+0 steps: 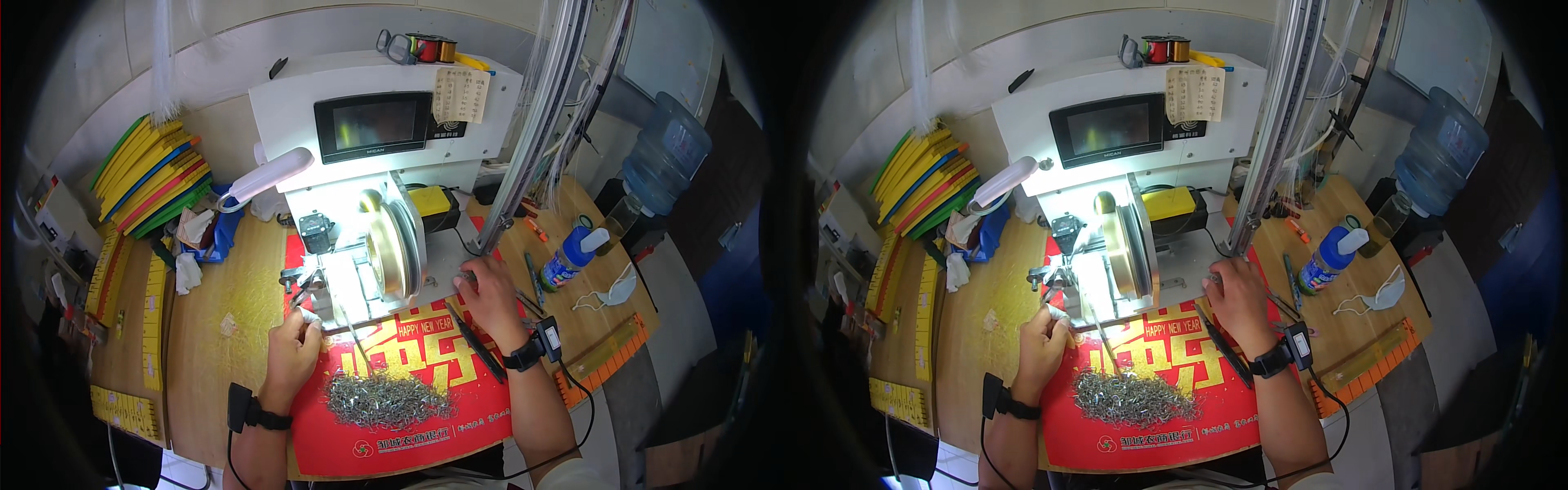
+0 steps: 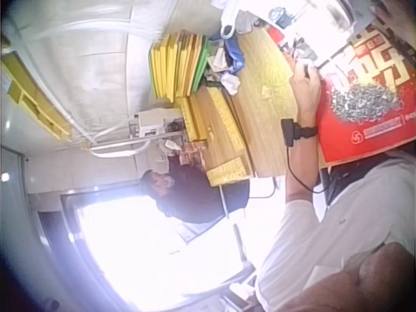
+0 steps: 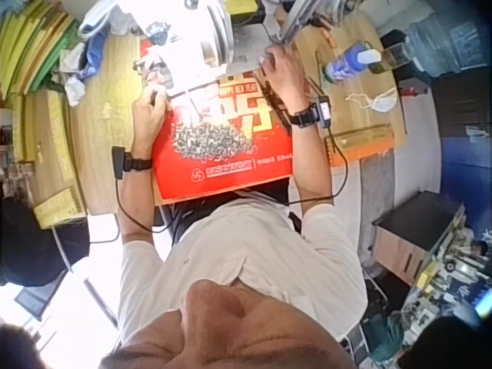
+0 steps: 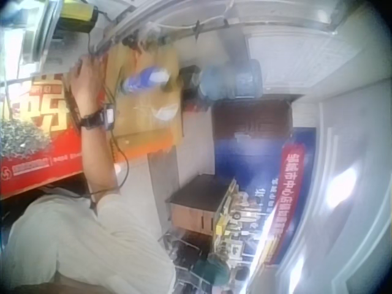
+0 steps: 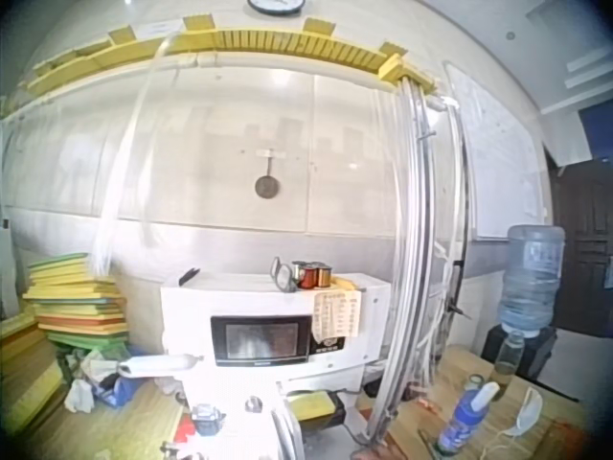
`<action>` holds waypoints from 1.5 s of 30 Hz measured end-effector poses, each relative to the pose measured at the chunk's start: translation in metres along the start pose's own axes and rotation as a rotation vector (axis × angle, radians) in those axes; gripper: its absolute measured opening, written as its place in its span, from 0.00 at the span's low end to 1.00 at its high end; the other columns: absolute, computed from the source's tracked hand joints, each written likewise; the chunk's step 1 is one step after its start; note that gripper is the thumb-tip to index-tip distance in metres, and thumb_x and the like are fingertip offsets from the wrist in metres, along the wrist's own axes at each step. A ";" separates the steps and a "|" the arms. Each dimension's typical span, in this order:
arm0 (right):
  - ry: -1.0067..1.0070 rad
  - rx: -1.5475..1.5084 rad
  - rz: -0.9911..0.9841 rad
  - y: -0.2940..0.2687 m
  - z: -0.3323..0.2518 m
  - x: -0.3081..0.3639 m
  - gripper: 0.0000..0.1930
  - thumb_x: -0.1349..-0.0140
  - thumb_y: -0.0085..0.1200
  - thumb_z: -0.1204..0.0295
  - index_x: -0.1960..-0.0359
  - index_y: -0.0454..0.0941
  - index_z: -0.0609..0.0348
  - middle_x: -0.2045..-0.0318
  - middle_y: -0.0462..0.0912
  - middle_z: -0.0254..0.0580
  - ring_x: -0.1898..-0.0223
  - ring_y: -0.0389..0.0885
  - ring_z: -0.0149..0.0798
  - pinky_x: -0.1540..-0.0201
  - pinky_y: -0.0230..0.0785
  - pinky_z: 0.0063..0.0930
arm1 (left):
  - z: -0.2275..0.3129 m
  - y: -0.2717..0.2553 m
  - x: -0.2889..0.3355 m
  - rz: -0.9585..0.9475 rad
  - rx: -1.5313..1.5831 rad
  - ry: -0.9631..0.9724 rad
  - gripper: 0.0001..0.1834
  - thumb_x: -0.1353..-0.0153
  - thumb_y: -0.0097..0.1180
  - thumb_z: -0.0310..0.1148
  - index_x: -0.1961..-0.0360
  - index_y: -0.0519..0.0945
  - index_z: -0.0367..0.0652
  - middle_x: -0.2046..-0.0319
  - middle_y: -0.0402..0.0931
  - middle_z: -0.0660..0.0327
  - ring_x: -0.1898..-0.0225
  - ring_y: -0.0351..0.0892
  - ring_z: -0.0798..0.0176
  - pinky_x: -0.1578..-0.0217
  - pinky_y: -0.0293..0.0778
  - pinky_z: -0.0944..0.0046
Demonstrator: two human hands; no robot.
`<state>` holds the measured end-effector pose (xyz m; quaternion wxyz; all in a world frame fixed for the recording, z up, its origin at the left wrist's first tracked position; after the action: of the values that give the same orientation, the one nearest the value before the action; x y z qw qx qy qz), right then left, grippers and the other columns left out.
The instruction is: Using a small rotary machine and tweezers to process small metal components.
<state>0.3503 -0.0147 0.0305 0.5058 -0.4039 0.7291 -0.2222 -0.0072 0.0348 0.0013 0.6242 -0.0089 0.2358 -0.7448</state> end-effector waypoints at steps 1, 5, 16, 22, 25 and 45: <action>-0.003 0.000 0.002 0.000 0.000 0.000 0.11 0.37 0.67 0.70 0.56 0.82 0.60 0.57 0.83 0.49 0.52 0.80 0.57 0.48 0.73 0.48 | 0.000 0.000 0.000 0.000 0.000 0.000 0.06 0.29 0.58 0.24 0.65 0.77 0.34 0.82 0.75 0.63 0.79 0.71 0.76 0.78 0.64 0.66; 0.000 0.001 -0.001 0.001 0.000 0.001 0.11 0.37 0.67 0.69 0.56 0.82 0.60 0.57 0.83 0.49 0.52 0.80 0.57 0.48 0.73 0.48 | 0.000 0.001 0.000 -0.006 0.009 0.000 0.06 0.29 0.58 0.24 0.66 0.77 0.34 0.83 0.73 0.64 0.80 0.68 0.77 0.78 0.63 0.66; 0.018 -0.038 -0.018 0.001 0.000 -0.001 0.12 0.36 0.65 0.71 0.54 0.82 0.60 0.56 0.82 0.51 0.52 0.78 0.58 0.47 0.71 0.48 | 0.001 0.003 0.001 -0.056 -0.032 -0.009 0.06 0.29 0.58 0.23 0.66 0.77 0.35 0.82 0.74 0.63 0.80 0.70 0.76 0.78 0.64 0.65; 0.017 -0.009 -0.025 -0.001 0.000 -0.001 0.12 0.36 0.67 0.69 0.55 0.82 0.60 0.56 0.83 0.49 0.50 0.80 0.57 0.47 0.73 0.49 | 0.010 0.009 0.003 -0.099 0.049 -0.025 0.05 0.29 0.57 0.23 0.65 0.77 0.34 0.79 0.80 0.59 0.77 0.78 0.73 0.75 0.71 0.65; 0.016 -0.036 -0.019 0.000 0.000 0.000 0.11 0.36 0.65 0.71 0.54 0.82 0.61 0.56 0.83 0.51 0.52 0.78 0.59 0.46 0.71 0.48 | 0.009 0.009 0.004 -0.100 0.036 -0.003 0.05 0.29 0.57 0.23 0.65 0.77 0.34 0.79 0.80 0.60 0.77 0.78 0.72 0.75 0.71 0.65; -0.007 -0.012 0.003 0.000 0.000 -0.001 0.11 0.37 0.66 0.71 0.55 0.82 0.61 0.57 0.83 0.50 0.52 0.80 0.57 0.48 0.73 0.49 | 0.015 0.011 0.005 -0.137 -0.024 0.044 0.05 0.28 0.56 0.24 0.63 0.78 0.35 0.80 0.80 0.59 0.80 0.78 0.70 0.77 0.71 0.64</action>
<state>0.3501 -0.0141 0.0311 0.5063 -0.4066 0.7292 -0.2159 0.0062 0.0237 0.0093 0.5664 -0.0161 0.2575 -0.7827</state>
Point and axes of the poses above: each hand's wrist, its own x-axis away from the middle knuckle, its own y-axis out of the palm, z = x × y, the point moved 3 cm from there along -x, towards the middle knuckle
